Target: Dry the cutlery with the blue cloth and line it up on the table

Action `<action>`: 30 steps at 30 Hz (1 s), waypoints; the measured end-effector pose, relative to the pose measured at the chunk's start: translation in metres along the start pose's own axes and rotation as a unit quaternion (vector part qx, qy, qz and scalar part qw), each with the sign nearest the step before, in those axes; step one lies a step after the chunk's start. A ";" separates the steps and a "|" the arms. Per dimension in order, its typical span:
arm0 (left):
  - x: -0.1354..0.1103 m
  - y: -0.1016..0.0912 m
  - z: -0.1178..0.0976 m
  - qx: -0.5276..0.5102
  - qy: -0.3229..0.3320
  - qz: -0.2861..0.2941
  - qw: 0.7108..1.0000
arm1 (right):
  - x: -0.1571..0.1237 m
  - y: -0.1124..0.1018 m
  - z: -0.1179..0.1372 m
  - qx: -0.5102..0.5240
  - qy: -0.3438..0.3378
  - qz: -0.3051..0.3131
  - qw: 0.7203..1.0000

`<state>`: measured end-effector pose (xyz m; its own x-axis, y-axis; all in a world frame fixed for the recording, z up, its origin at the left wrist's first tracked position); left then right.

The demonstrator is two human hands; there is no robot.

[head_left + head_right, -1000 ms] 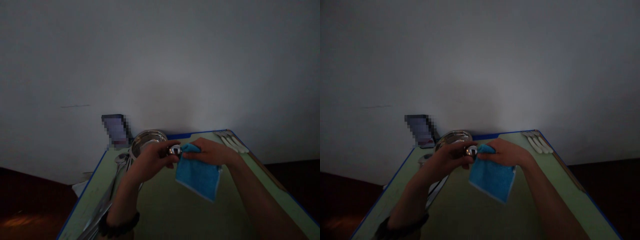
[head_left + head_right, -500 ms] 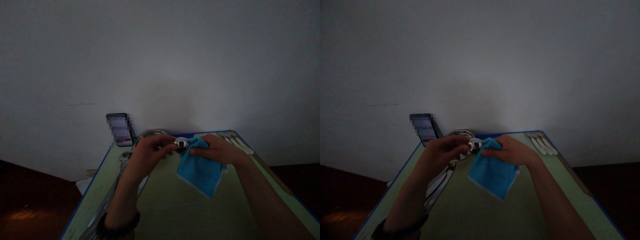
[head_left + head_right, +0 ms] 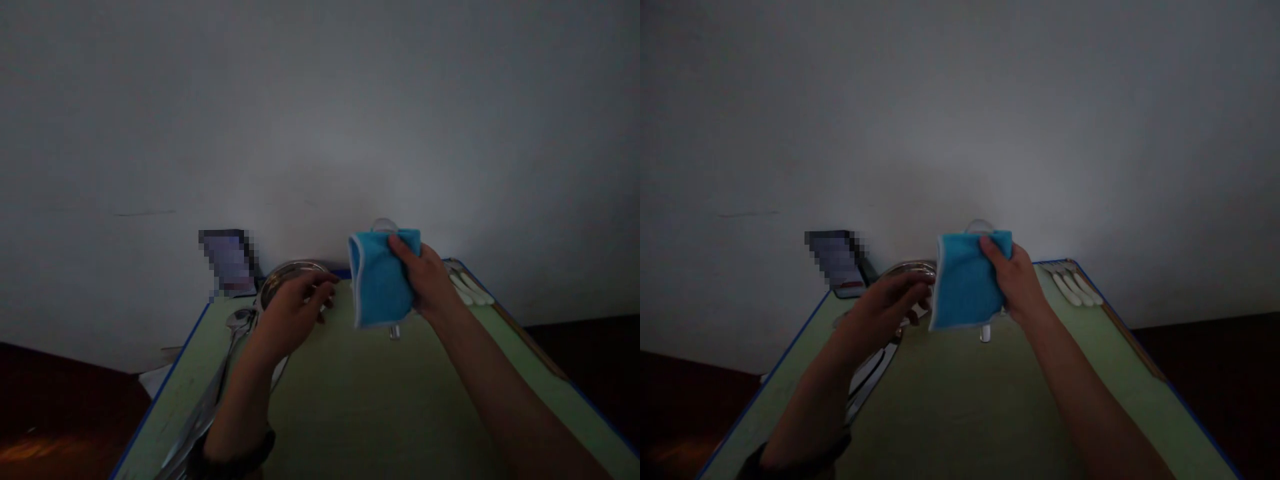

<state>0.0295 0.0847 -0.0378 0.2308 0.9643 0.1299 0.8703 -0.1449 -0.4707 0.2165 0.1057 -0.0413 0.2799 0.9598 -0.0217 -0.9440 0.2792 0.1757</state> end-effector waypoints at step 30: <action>-0.015 0.026 0.000 0.089 -0.015 0.230 0.969 | 0.010 0.003 -0.038 0.200 0.138 -0.074 0.967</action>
Point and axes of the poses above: each hand's wrist, its own x-axis towards the middle knuckle, its own y-axis out of the palm, z = x × y, the point moved 6 cm from there along x, towards the middle knuckle, and after that the axes turned 6 degrees about -z, right-handed, at the moved point
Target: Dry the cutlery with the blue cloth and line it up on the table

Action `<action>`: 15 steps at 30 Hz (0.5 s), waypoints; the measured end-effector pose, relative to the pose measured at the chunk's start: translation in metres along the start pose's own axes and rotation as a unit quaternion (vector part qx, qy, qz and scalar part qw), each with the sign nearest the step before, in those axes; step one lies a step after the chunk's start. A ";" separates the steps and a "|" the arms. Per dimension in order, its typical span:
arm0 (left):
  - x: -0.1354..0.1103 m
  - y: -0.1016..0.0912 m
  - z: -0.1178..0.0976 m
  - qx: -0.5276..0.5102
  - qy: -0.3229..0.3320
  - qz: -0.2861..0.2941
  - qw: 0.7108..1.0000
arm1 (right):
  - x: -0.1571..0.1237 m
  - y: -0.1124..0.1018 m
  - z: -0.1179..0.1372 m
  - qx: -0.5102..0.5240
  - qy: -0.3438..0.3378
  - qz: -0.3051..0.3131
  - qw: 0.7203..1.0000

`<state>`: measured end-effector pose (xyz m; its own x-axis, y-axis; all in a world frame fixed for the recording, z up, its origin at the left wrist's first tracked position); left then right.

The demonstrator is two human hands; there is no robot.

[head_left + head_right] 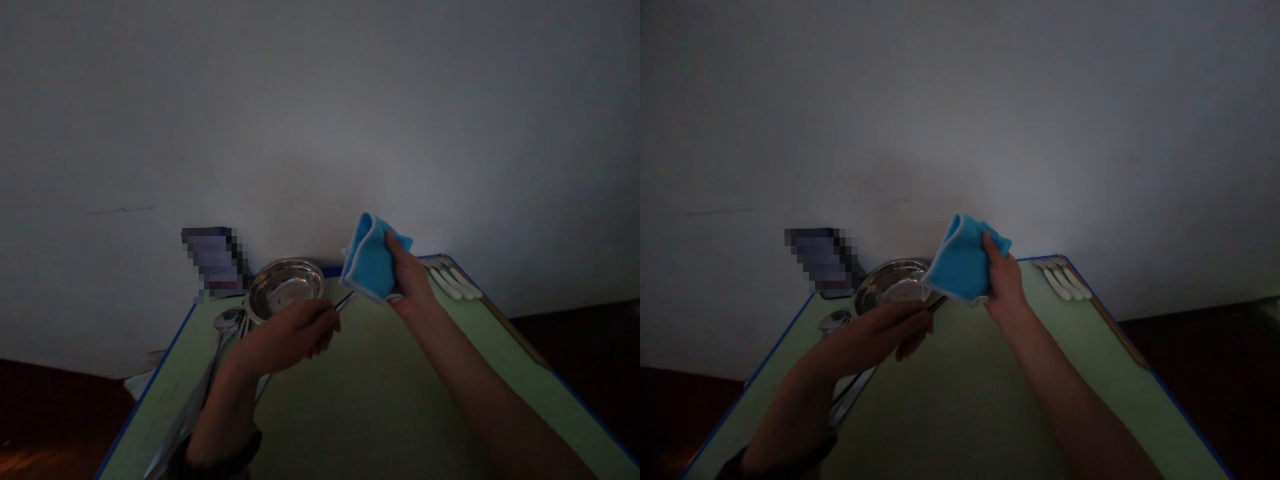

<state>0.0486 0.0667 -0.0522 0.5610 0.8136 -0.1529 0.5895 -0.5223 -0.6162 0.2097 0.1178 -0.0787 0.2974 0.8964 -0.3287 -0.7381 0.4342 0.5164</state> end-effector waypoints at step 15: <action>-0.007 -0.017 -0.005 0.113 0.032 -0.033 0.992 | -0.027 0.007 0.008 -0.387 -0.022 0.357 0.850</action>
Point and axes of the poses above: each hand's wrist, its own x-axis towards the middle knuckle, its own y-axis out of the palm, z = x × y, the point moved 6 cm from there along x, towards the middle knuckle, and after that the axes turned 6 degrees about -z, right-handed, at the moved point
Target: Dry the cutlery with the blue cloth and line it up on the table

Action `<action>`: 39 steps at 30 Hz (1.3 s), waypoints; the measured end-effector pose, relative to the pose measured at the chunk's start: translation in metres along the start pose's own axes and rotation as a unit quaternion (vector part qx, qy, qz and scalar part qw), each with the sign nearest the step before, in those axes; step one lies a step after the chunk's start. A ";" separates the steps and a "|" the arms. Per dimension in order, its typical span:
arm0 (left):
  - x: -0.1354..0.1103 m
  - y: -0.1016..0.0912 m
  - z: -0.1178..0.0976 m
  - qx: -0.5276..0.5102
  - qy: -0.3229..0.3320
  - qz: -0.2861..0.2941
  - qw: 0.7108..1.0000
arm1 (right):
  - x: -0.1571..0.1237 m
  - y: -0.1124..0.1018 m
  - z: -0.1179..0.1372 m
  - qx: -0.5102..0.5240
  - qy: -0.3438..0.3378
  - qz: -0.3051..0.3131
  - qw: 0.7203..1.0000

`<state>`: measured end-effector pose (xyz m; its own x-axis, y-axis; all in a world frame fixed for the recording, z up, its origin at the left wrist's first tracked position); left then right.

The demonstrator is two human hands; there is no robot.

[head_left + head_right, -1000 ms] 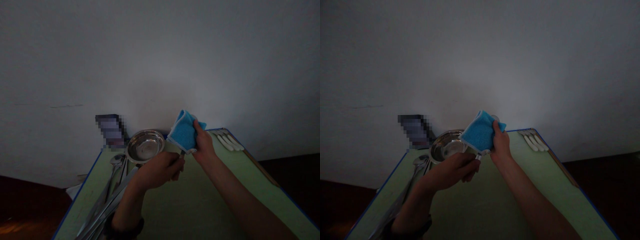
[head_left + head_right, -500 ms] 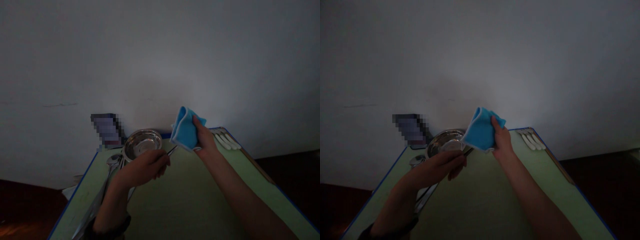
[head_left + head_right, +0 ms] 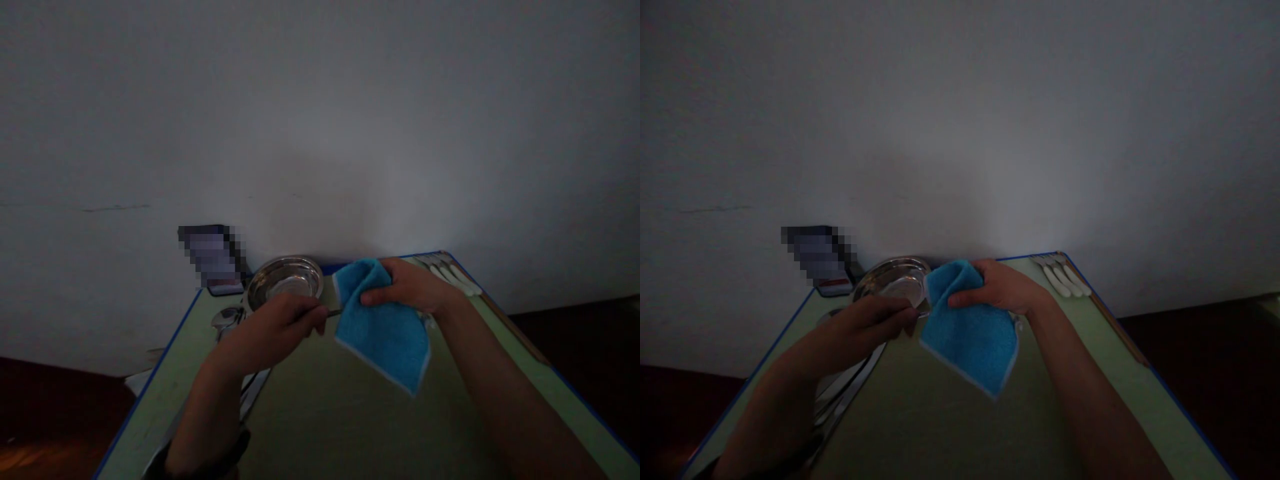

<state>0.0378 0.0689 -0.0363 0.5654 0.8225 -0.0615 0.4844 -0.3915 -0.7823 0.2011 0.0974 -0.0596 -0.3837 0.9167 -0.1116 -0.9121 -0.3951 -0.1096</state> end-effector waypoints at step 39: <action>-0.010 -0.012 0.004 0.039 -0.013 -0.024 0.999 | -0.015 0.018 0.029 -0.370 -0.146 0.066 0.915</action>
Point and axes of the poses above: each hand's wrist, its own x-axis towards the middle knuckle, its own y-axis out of the palm, z = x × y, the point moved 6 cm from there along x, towards the middle knuckle, and after that the axes turned 6 degrees about -z, right-handed, at the moved point
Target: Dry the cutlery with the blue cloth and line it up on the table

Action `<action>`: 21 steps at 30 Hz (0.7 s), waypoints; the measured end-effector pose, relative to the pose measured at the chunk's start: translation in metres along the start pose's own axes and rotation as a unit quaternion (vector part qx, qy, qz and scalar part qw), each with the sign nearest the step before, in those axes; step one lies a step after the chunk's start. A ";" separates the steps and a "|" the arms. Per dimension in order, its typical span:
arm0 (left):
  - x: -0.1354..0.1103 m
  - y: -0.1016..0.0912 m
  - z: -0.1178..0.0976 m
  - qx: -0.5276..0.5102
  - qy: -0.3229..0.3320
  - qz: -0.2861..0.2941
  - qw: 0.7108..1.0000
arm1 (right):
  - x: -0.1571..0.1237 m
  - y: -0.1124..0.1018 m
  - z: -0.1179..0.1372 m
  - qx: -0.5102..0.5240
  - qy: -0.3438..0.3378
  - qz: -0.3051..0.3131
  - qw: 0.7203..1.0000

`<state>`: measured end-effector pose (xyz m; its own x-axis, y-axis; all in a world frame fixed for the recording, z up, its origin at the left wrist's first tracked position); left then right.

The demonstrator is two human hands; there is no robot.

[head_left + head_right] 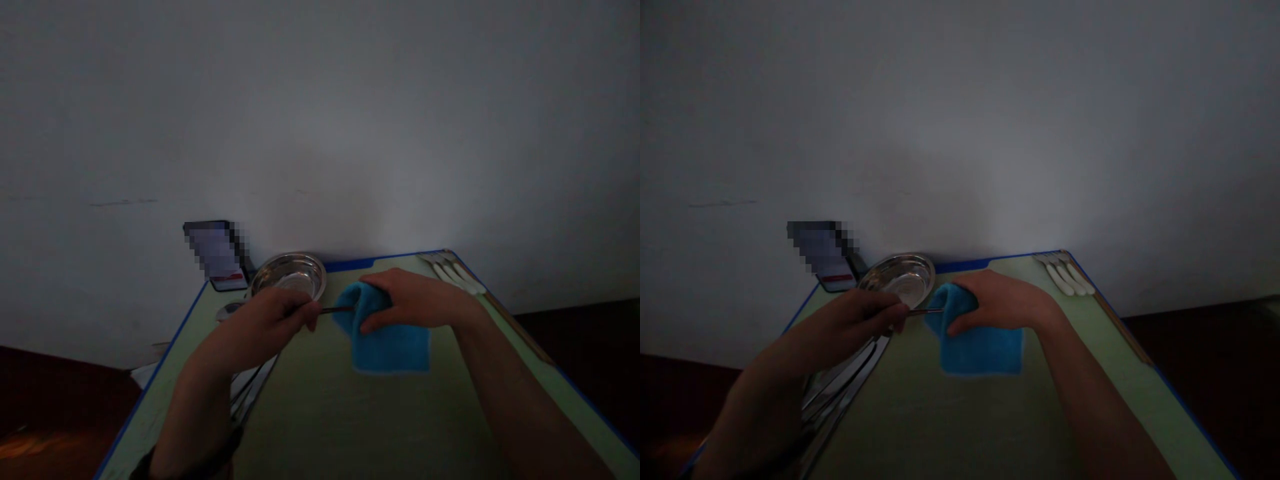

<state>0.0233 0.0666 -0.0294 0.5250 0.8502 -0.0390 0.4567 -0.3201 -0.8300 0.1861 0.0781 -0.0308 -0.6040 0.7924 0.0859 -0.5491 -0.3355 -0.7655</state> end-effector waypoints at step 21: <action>0.007 0.001 -0.007 -0.047 0.018 -0.027 0.998 | 0.016 -0.008 0.000 -0.045 -0.023 -0.206 0.977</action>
<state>0.0327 0.0697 -0.0260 0.5220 0.8526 0.0255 0.5494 -0.3132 -0.7747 0.1812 0.0934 -0.0235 -0.3691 0.8263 0.4254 -0.6994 0.0545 -0.7126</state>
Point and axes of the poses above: each hand's wrist, its own x-axis towards the middle knuckle, its own y-axis out of the palm, z = x × y, the point moved 6 cm from there along x, towards the middle knuckle, and after that the axes turned 6 degrees about -z, right-handed, at the moved point
